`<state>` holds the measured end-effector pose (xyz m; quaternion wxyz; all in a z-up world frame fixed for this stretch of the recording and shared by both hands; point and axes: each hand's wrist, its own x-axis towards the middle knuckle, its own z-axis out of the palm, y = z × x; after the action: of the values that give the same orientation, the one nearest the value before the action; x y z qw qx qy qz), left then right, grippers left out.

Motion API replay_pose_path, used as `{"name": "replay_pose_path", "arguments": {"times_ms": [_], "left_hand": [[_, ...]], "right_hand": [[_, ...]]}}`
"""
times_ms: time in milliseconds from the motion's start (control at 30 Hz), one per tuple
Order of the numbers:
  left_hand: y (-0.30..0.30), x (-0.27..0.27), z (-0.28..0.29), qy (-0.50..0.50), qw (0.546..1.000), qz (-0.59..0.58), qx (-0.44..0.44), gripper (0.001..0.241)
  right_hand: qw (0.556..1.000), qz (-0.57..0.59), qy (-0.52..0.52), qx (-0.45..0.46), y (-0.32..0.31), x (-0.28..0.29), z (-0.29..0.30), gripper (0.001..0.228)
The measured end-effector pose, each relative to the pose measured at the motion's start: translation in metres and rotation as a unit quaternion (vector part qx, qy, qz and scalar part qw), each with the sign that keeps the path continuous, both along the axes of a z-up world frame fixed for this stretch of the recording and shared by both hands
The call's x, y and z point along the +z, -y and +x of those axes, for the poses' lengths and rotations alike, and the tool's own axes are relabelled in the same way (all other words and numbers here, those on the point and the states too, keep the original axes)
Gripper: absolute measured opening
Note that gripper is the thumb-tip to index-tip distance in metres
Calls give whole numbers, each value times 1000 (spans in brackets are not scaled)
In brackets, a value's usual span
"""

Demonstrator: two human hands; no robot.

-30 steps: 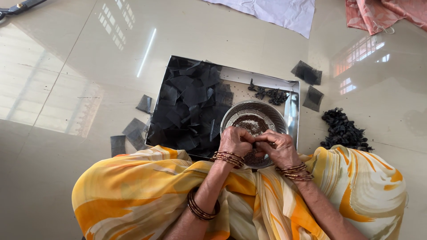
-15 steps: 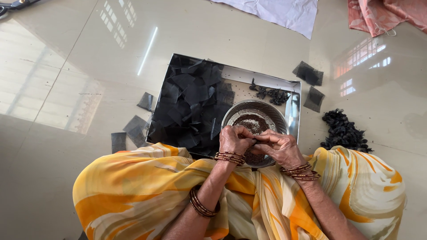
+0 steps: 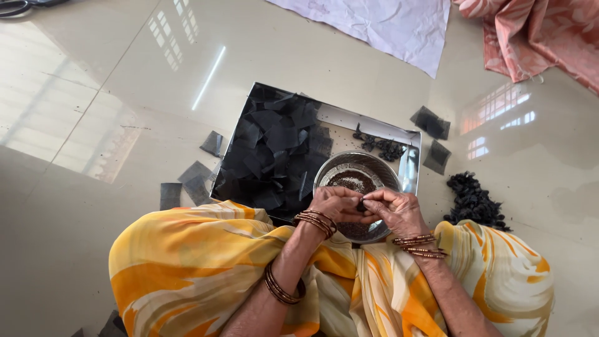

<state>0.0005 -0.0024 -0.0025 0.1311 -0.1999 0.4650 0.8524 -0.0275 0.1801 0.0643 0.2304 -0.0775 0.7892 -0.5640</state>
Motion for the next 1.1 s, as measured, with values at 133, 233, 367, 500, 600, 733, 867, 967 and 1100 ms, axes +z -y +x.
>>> {"name": "replay_pose_path", "arguments": {"times_ms": [133,233,367,500,600,733,867,967,1100], "left_hand": [[0,5,3,-9,989,148,-5,9],[1,7,3,-22,990,142,14,8],[4,5,1,-36,988,150,16,4],[8,11,1,-66,987,147,4,3],[8,13,1,-101,986,134,-6,4],[6,15,5,-96,987,124,-19,4],[11,12,4,-88,983,160,-6,5],[15,23,8,-74,985,157,-10,6],[10,17,8,-52,984,165,-31,6]], "right_hand": [[999,16,-42,12,12,22,1,15],[998,39,-40,-11,15,26,1,14],[984,117,-133,-5,25,36,5,11],[959,151,-236,41,33,66,14,10],[977,94,-183,58,37,78,11,11],[926,219,-281,122,30,67,8,5],[967,168,-184,48,18,55,3,6],[975,140,-157,74,12,58,3,14],[919,170,-290,205,4,58,14,32]]}}
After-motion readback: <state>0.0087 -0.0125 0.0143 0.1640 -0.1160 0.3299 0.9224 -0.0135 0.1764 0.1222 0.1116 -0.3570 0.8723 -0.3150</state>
